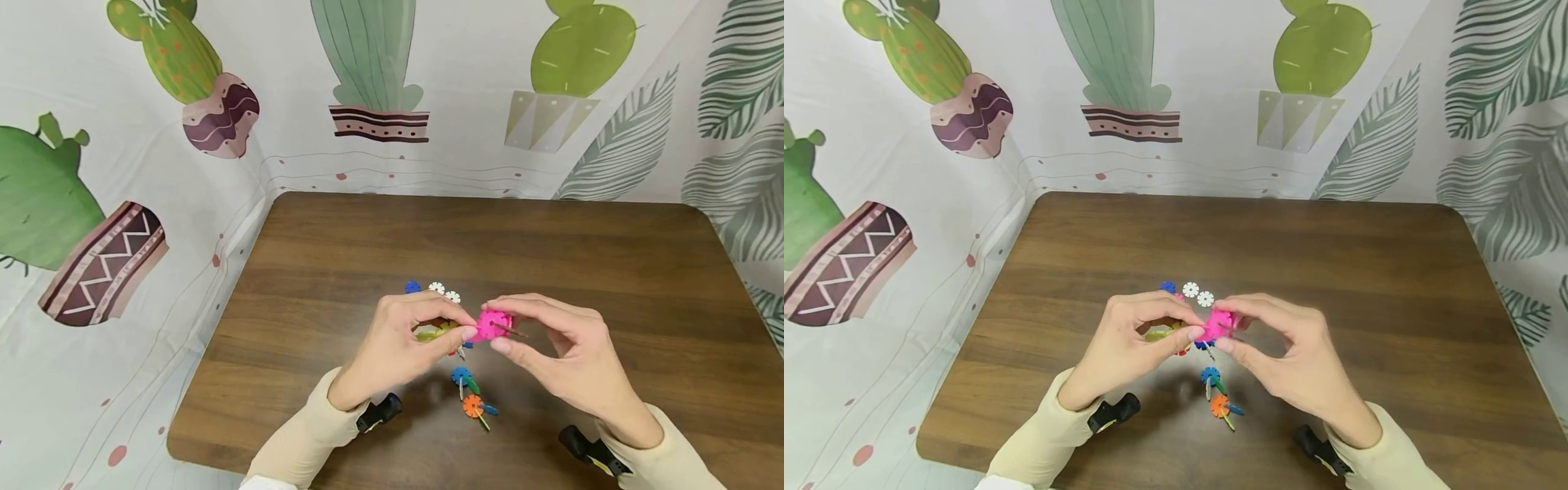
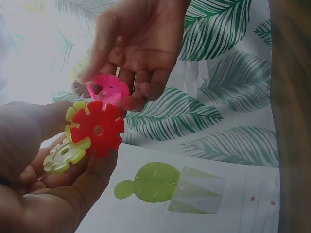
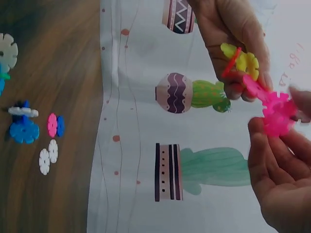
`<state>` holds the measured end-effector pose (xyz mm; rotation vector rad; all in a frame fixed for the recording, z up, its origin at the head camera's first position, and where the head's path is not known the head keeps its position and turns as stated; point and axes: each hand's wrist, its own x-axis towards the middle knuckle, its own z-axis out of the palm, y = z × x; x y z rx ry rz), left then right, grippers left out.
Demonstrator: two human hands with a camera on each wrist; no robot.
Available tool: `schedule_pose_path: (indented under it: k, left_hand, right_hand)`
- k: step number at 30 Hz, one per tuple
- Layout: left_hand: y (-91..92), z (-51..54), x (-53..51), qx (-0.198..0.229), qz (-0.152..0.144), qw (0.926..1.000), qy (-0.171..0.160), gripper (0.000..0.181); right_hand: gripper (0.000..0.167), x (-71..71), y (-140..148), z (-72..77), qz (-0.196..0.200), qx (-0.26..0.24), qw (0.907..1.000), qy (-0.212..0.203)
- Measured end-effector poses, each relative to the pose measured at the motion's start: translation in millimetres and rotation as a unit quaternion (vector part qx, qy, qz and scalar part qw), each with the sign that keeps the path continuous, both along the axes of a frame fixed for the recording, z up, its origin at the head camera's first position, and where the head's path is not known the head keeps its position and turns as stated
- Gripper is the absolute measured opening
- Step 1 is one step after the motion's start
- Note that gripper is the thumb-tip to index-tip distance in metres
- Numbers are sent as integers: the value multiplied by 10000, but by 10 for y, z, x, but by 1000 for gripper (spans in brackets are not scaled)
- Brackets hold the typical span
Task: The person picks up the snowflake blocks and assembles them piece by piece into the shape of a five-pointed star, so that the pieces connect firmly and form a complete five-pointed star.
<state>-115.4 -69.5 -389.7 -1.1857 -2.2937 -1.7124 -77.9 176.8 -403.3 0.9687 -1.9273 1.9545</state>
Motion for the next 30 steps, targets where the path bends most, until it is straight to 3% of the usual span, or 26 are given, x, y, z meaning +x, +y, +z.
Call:
schedule_pose_path:
  k: [6,12,20,30]
  left_hand:
    - [-13,23,21,-39,104,9992,374,5]
    - [-21,26,19,-95,80,9985,530,7]
    - [-22,7,23,-205,39,9951,965,7]
    - [-44,-3,39,-171,76,9955,931,4]
  right_hand:
    - [44,6,-4,27,7,-236,9997,-39]
    - [47,18,30,46,44,115,9998,-171]
    - [48,17,11,48,0,630,9980,50]
    - [47,59,-41,41,71,364,9993,67]
